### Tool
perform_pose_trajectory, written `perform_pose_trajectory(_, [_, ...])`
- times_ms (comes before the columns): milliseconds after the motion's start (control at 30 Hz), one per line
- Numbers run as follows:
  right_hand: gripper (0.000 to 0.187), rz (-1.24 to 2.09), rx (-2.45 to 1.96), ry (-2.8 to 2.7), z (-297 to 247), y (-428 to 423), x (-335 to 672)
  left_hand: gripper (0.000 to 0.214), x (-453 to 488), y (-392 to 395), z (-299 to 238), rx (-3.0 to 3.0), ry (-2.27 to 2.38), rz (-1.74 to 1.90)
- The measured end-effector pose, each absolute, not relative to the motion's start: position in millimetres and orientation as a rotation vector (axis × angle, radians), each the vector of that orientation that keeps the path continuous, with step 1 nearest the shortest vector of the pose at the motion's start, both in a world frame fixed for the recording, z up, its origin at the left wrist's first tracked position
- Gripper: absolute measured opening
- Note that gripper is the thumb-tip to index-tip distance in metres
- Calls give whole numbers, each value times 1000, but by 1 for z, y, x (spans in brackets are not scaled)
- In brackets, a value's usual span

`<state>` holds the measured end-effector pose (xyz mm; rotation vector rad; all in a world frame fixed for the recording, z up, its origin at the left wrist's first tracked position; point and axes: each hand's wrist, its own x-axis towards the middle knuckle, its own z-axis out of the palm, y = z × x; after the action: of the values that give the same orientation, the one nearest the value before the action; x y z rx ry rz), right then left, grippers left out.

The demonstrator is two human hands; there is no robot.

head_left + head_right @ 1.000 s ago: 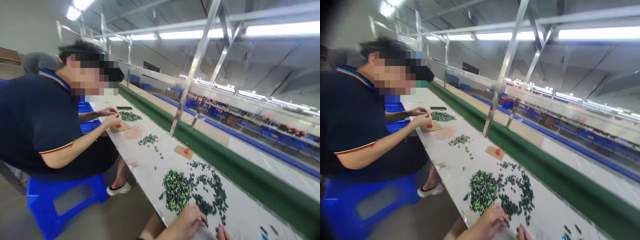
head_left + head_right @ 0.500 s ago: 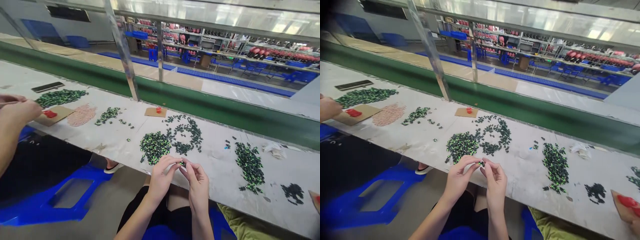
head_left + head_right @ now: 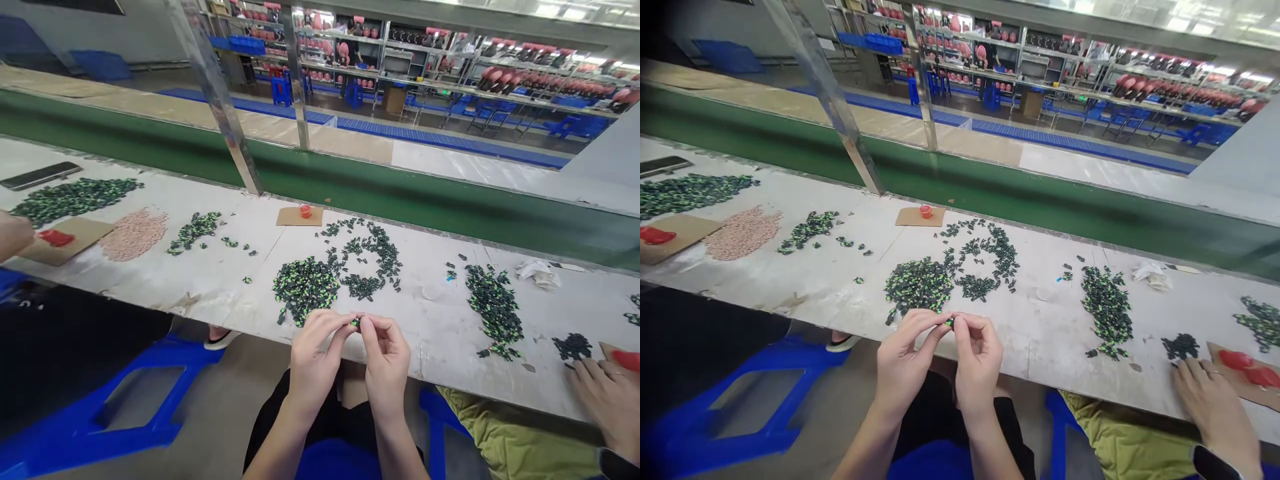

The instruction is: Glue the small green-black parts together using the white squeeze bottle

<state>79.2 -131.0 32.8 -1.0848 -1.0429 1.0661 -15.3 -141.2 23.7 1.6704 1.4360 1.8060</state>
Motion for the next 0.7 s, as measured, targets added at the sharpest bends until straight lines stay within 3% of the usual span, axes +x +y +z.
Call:
perform_pose_trajectory(300, [8, 724, -970, -1118, 17, -133, 70, 16, -9, -147, 23, 1452, 1395, 1773])
perform_pose_trajectory(700, [10, 811, -891, -1318, 12, -129, 93, 18, -19, -149, 28, 1568, 1397, 1622])
